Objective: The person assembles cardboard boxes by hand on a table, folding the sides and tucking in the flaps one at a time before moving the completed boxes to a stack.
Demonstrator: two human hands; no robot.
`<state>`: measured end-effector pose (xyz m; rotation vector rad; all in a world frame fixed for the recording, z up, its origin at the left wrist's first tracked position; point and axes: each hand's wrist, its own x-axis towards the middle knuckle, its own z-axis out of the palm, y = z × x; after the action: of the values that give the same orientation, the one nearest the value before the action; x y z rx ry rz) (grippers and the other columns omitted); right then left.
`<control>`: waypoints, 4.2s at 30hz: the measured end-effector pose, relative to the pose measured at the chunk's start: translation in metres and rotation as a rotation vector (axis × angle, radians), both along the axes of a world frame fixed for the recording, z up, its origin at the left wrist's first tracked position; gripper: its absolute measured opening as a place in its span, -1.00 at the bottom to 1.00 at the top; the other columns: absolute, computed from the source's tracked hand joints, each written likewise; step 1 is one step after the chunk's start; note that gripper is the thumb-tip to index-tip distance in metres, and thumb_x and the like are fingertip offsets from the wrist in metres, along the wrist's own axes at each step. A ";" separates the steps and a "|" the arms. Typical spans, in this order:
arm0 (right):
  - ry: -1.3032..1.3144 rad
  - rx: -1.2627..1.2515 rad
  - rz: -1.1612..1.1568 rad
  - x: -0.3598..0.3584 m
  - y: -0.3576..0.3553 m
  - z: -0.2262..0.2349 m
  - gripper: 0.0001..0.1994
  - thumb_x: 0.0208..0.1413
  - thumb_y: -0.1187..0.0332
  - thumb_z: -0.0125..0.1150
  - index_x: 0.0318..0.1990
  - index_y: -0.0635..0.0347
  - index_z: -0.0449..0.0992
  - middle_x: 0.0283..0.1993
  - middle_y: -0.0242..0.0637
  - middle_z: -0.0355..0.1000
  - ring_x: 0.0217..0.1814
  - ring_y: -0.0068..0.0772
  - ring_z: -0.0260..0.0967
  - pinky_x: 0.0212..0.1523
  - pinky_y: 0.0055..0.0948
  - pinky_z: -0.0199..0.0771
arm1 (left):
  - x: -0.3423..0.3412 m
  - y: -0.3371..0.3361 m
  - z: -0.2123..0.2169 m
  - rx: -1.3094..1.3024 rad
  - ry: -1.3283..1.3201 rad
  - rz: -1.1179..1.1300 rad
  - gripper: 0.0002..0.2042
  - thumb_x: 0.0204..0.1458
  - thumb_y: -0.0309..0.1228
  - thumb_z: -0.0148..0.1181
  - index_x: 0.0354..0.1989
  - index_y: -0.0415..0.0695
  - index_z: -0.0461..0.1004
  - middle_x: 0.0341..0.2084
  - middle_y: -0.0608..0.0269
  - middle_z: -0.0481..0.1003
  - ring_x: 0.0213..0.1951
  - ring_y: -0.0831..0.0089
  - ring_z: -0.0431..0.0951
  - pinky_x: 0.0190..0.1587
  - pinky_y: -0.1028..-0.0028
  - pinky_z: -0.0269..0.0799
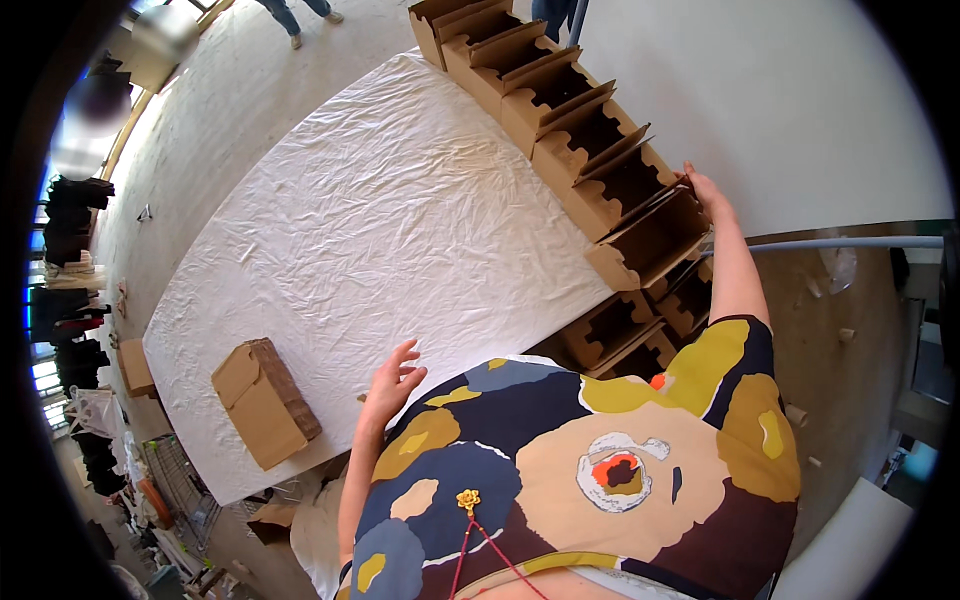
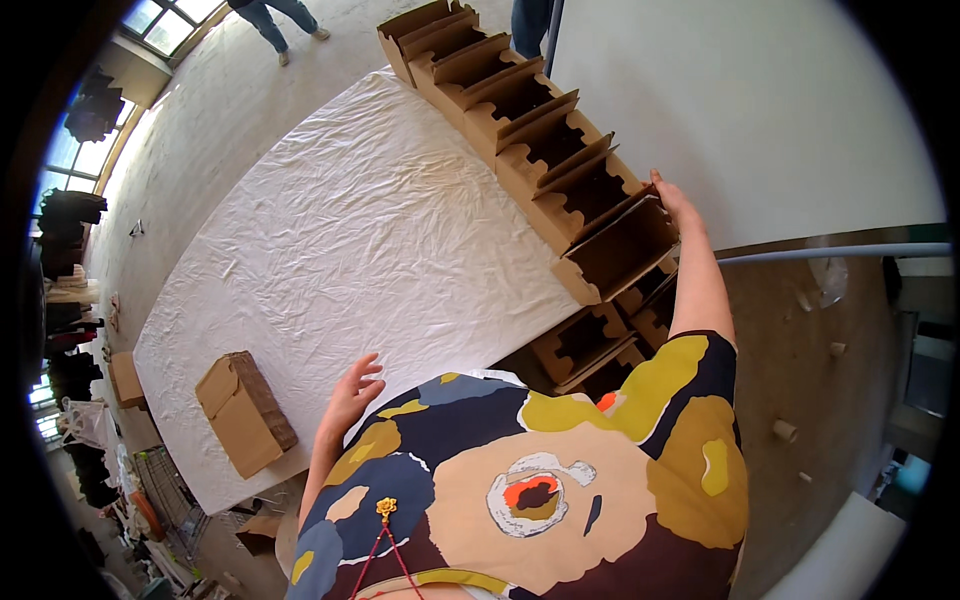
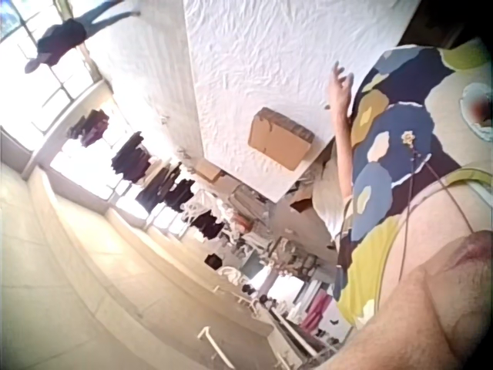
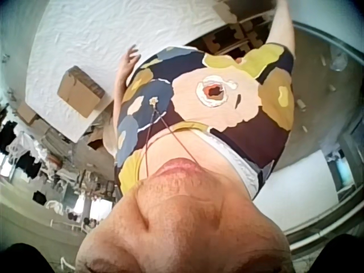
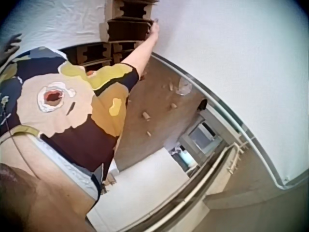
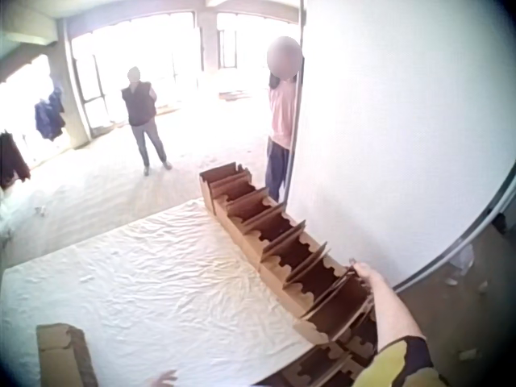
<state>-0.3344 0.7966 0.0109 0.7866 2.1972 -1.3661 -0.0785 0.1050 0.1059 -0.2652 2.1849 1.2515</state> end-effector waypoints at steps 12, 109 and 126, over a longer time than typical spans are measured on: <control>0.048 0.116 0.186 -0.066 -0.060 0.062 -0.12 0.10 -0.56 -0.32 0.49 -0.32 0.06 0.58 -0.53 -0.05 0.60 -0.12 -0.18 0.42 0.36 -0.26 | 0.011 -0.012 0.000 -0.019 -0.029 0.064 -0.43 0.14 -0.28 0.24 0.33 -0.09 0.28 0.07 -0.01 0.51 -0.06 0.21 0.61 -0.01 0.30 0.53; 0.176 0.015 1.223 0.259 -0.698 -0.019 -0.36 0.17 0.10 0.24 0.31 0.25 0.24 0.25 0.01 0.33 0.29 -0.03 0.28 0.24 -0.06 0.35 | 0.111 -0.269 0.064 -0.081 0.409 0.555 -0.56 -0.03 -0.43 0.28 0.07 -0.28 0.44 -0.28 0.00 0.61 -0.31 0.23 0.62 -0.17 0.27 0.51; 0.833 -0.032 0.755 0.236 -0.713 0.093 -0.42 0.05 0.30 0.17 0.20 0.47 0.30 0.24 0.22 0.28 0.25 0.23 0.29 0.24 -0.04 0.33 | 0.019 -0.153 0.064 -0.504 0.717 0.186 -0.64 0.05 -0.54 0.09 0.06 -0.07 0.45 -0.11 0.04 0.53 -0.09 0.01 0.52 -0.07 0.17 0.48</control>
<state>-0.0988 0.0841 0.1037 -0.7348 2.5890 -1.4118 -0.0598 -0.0477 0.1699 -0.2449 3.1562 0.9489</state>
